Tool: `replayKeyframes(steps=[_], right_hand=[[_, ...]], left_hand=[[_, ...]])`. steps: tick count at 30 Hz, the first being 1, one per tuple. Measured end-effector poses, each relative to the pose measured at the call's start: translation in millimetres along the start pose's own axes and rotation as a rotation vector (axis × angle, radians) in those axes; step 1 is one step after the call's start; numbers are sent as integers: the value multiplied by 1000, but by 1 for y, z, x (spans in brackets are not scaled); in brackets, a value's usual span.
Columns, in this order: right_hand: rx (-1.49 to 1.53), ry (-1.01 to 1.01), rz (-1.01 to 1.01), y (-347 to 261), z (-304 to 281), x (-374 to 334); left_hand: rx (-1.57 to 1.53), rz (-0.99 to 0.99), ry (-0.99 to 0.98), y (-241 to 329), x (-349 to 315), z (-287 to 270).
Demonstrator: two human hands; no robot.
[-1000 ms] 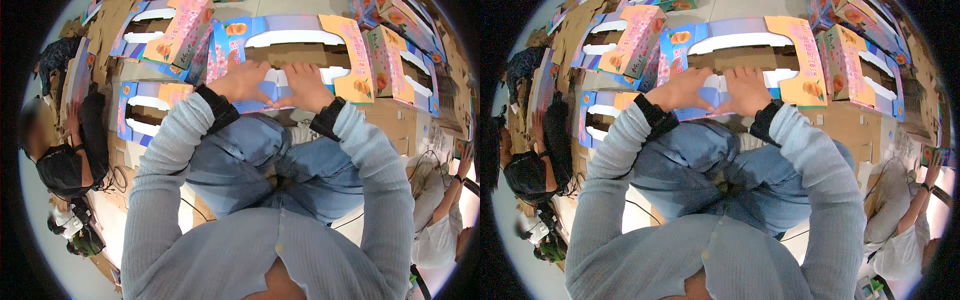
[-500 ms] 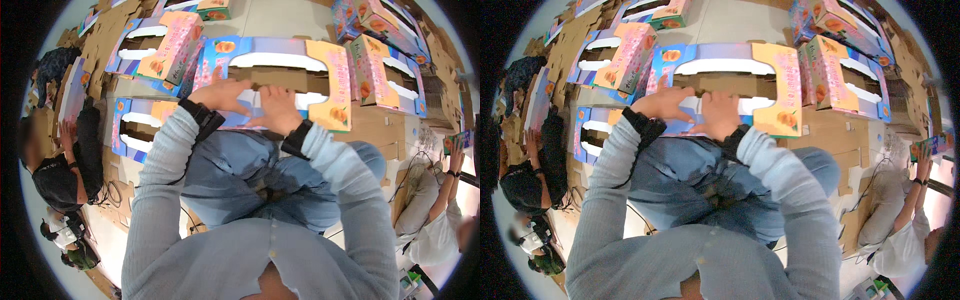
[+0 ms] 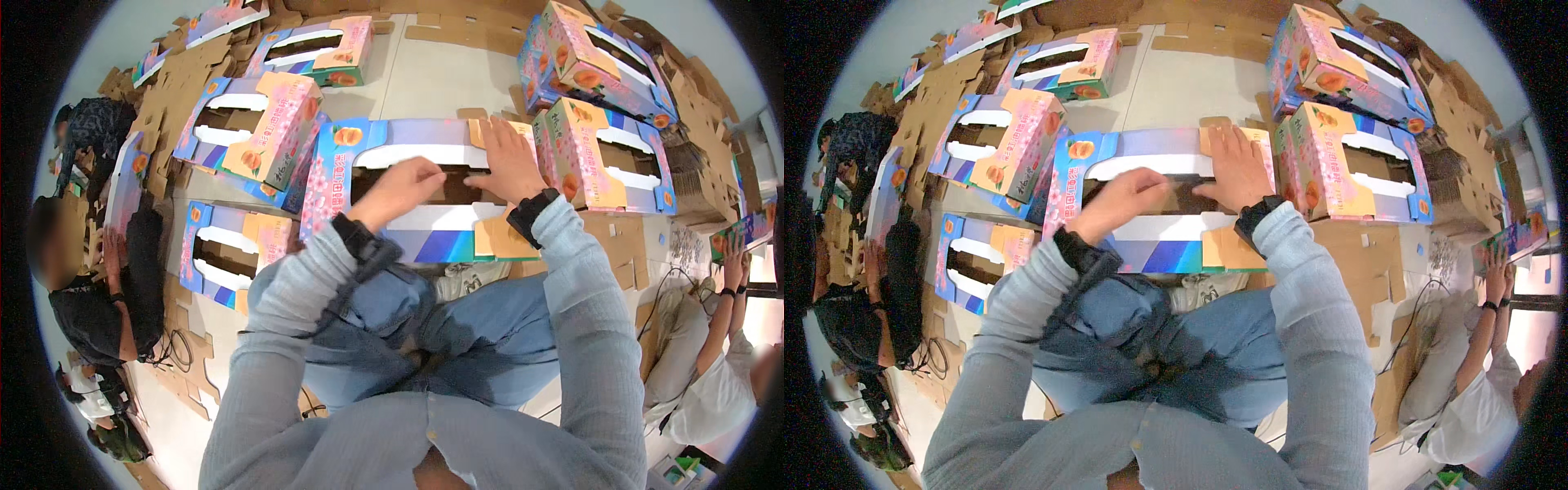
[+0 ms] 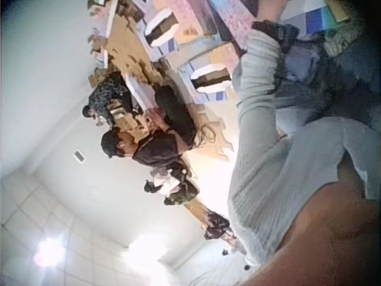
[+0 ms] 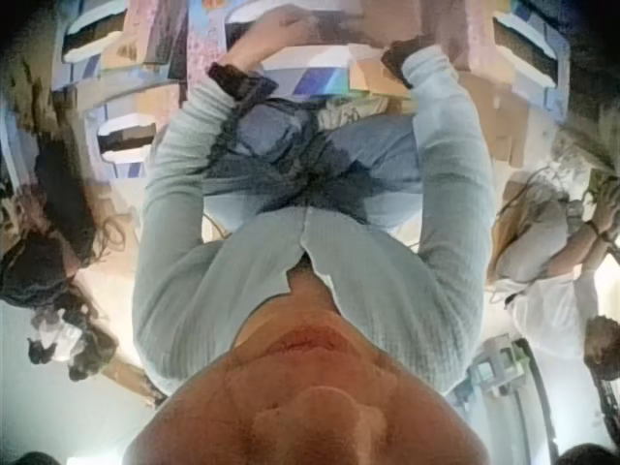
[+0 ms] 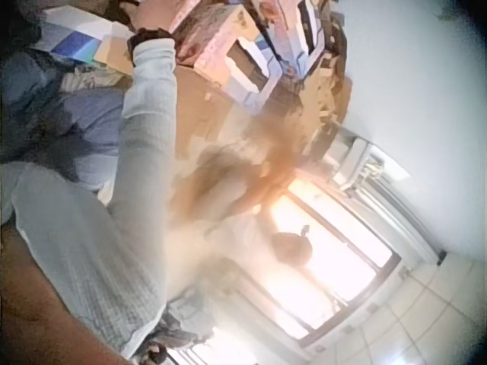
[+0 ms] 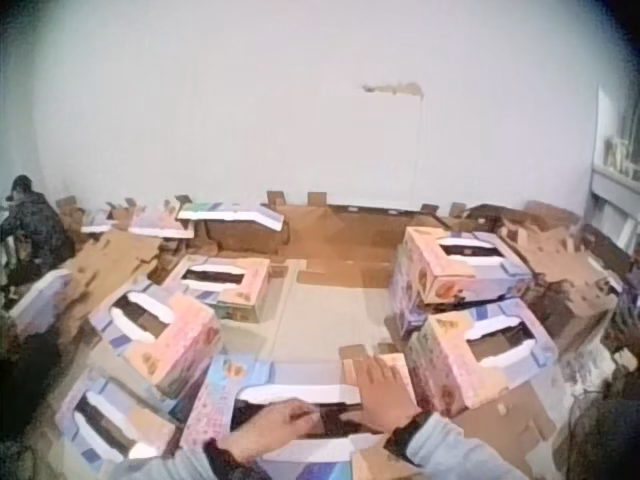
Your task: Assembling colorful fruit-themed cardboard boxes while sitting on the floor.
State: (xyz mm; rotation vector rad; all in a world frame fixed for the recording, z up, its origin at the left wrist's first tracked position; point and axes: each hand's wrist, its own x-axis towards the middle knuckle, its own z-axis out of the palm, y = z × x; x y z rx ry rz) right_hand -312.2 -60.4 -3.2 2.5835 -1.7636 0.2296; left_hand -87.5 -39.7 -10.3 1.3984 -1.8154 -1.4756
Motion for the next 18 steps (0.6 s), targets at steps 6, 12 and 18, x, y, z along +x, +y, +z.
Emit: replayKeyframes(steps=[6,12,18], right_hand=[[-75,-17,-44,16,20,12],[-67,33,-84,24,23,27],[-60,-32,-136,24,17,30]], left_hand=[[-1389,-344,-33,-6,39,57],[-1737,-270,120,-15,71,81],[-1824,-48,71,-24,85,90]])
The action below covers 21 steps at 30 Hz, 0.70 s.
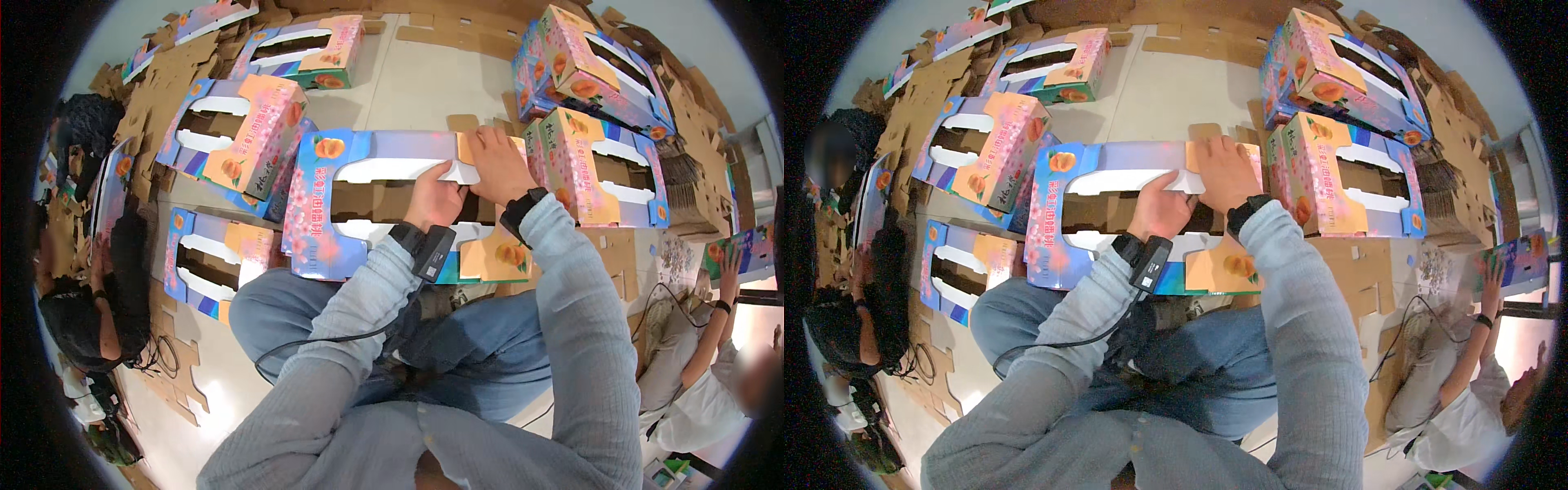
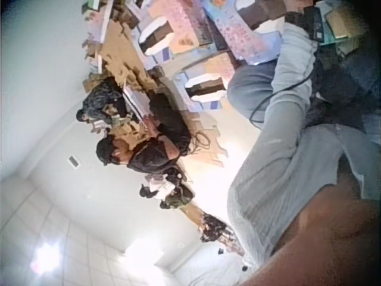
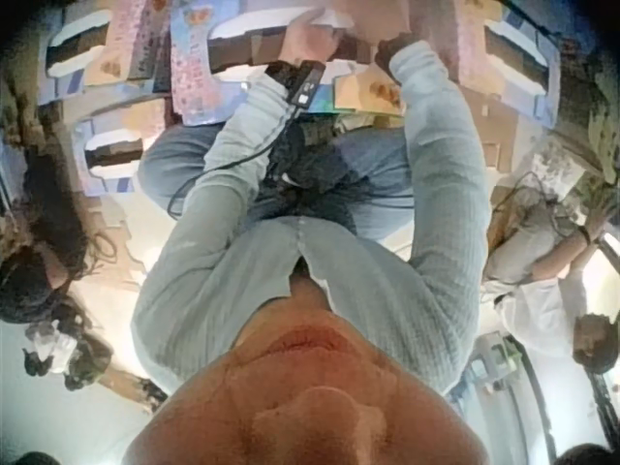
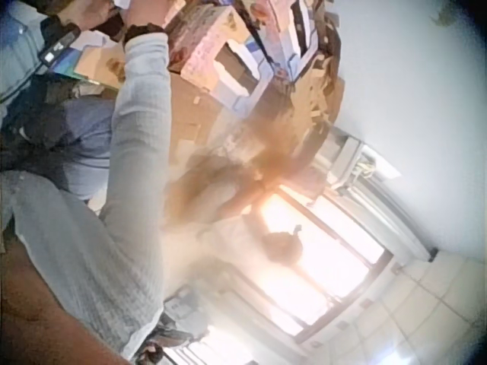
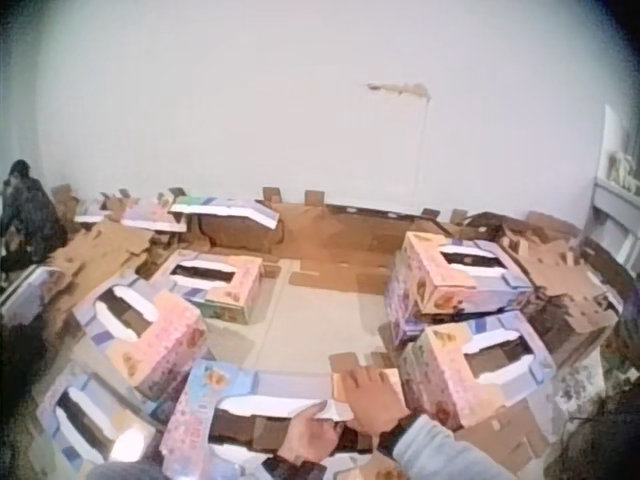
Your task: Assembling colorful fruit-themed cardboard boxes while sitting on the floor.
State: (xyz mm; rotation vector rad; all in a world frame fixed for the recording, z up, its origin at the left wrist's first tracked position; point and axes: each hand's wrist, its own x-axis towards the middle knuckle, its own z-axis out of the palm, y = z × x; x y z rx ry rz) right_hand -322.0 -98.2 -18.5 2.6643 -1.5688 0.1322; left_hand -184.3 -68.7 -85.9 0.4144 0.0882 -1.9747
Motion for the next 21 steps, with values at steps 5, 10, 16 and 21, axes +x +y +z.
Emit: replayKeyframes(steps=[5,10,16,21], right_hand=[[-46,-47,-52,-4,-5,2],[-130,-158,-67,-7,-9,6],[-262,-185,2,-15,5,12],[-246,-132,-6,-13,8,9]], left_hand=[[2,12,-86,-3,-1,-3],[17,-42,-123,-2,4,-3],[47,-23,-92,-1,9,2],[-79,-53,93,2,-12,10]])
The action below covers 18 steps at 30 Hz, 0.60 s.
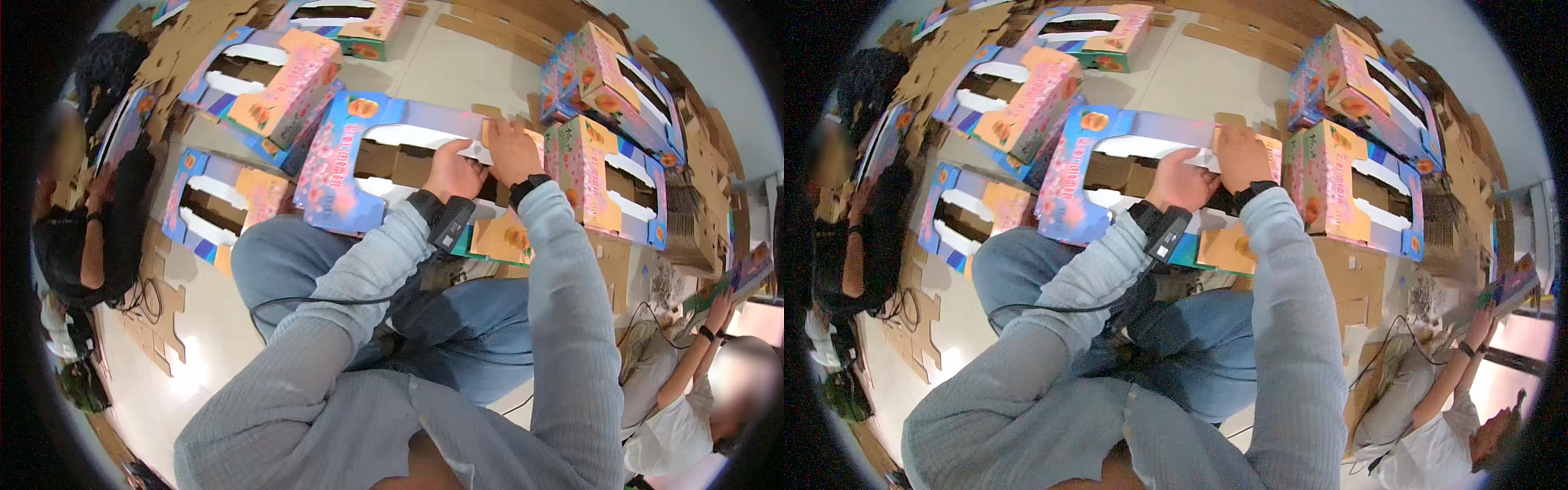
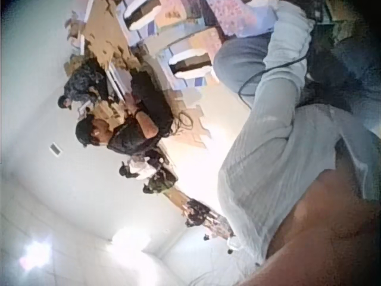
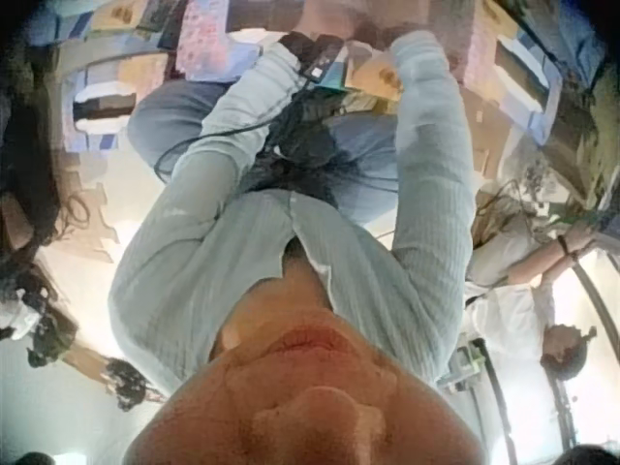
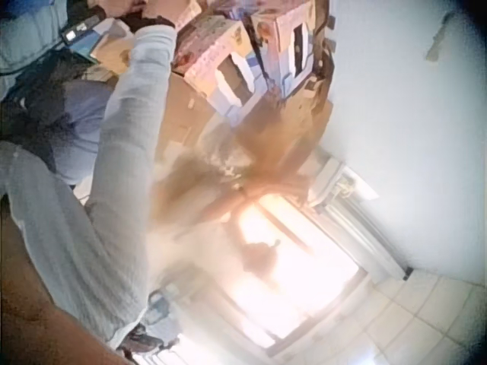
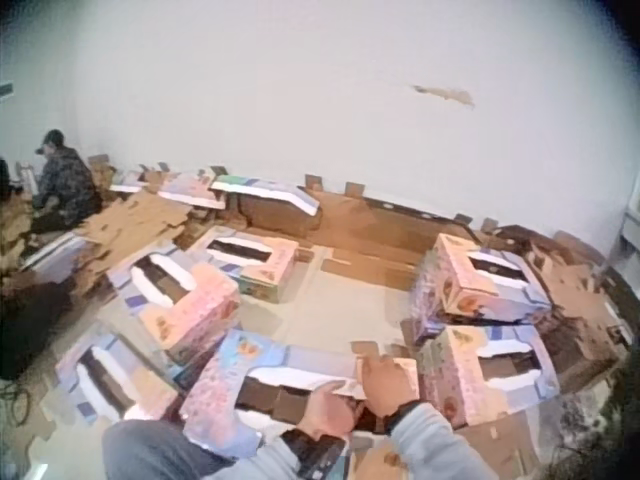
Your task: Assembling colorful fruit-themed cardboard boxes while sitting on the floor.
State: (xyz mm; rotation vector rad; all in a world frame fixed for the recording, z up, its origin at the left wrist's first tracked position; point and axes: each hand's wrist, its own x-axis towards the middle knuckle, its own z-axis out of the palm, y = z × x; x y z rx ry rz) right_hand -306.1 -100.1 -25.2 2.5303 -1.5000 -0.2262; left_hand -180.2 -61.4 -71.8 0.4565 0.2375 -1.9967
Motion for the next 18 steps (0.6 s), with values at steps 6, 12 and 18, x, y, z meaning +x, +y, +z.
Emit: replayKeyframes(steps=[6,12,18], right_hand=[[123,162,-50,0,3,-18],[319,-58,-106,-32,-14,-53],[482,-126,-185,-109,-42,-97]], left_hand=[[511,6,-47,23,-65,10],[1885,627,67,93,-98,6],[2744,1068,108,136,-80,6]])
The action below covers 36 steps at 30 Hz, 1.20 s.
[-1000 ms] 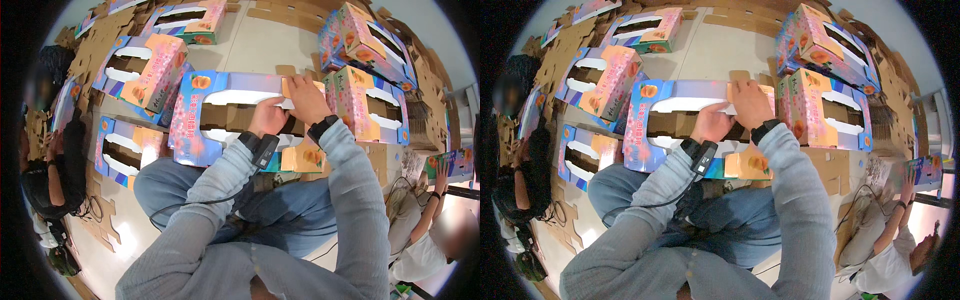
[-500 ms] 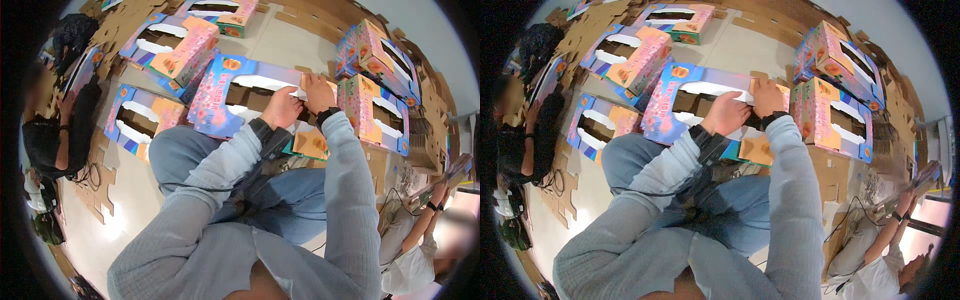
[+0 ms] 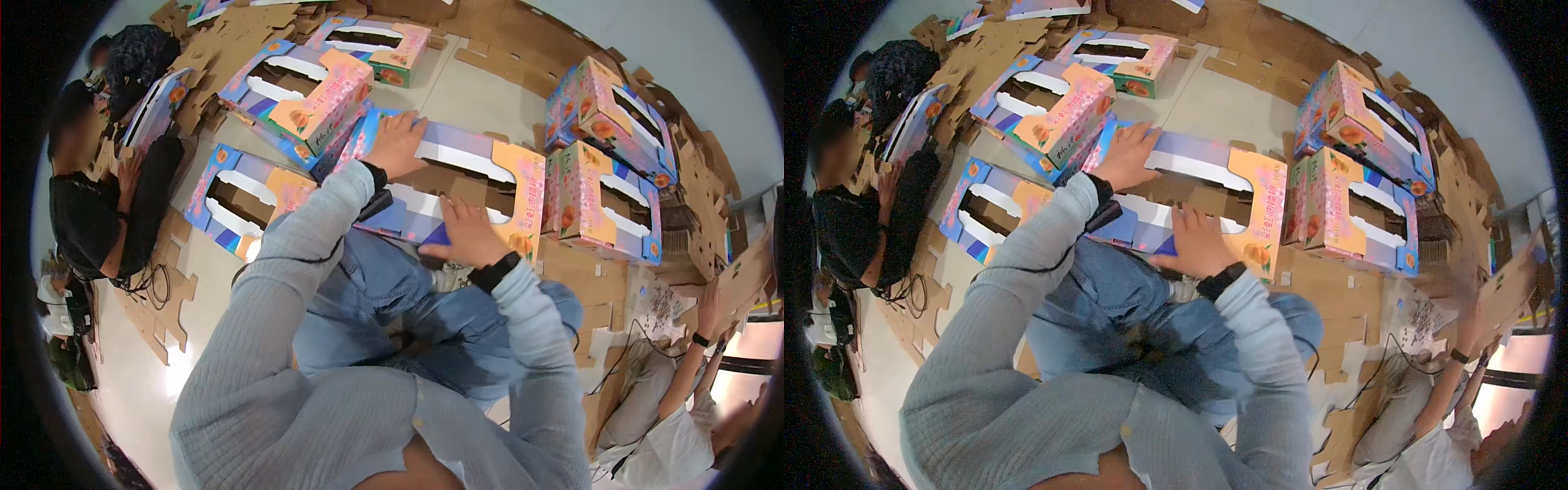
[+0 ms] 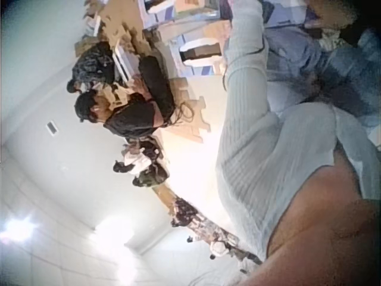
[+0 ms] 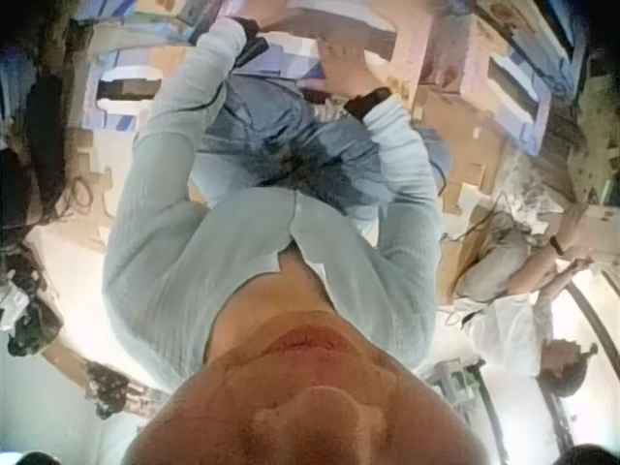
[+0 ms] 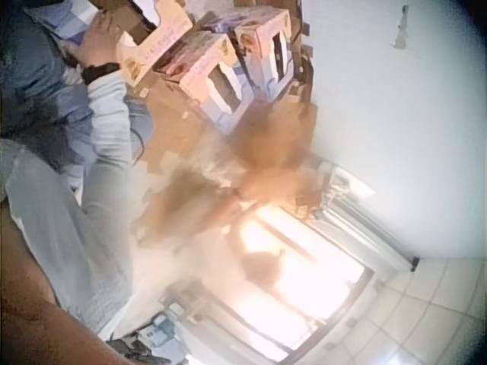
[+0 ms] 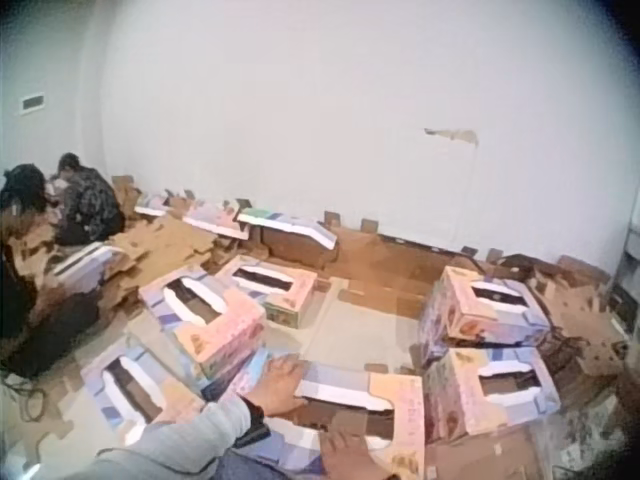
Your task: Assembling colorful fruit-themed cardboard boxes while sitting on the floor.
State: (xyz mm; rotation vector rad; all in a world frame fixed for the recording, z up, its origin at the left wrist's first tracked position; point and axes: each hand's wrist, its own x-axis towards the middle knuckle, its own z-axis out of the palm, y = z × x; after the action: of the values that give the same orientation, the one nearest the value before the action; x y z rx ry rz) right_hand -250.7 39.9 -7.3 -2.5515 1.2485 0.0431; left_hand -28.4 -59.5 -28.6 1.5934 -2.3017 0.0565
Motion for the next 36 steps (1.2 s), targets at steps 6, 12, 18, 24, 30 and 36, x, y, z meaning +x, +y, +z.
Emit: replayKeyframes(steps=[6,12,18,24,30,36], right_hand=[[-100,86,62,-21,7,-6],[-165,148,75,-25,18,-5],[-289,236,123,-30,23,-2],[-249,290,31,-18,23,-2],[-339,369,75,-24,46,1],[-292,231,117,-22,47,-6]], left_hand=[[210,77,-148,-10,15,3],[452,175,-128,-4,26,7],[328,209,-255,-12,41,6],[279,194,-468,-16,59,-1],[389,169,-451,-11,37,-6],[240,84,-346,-5,-6,-9]])
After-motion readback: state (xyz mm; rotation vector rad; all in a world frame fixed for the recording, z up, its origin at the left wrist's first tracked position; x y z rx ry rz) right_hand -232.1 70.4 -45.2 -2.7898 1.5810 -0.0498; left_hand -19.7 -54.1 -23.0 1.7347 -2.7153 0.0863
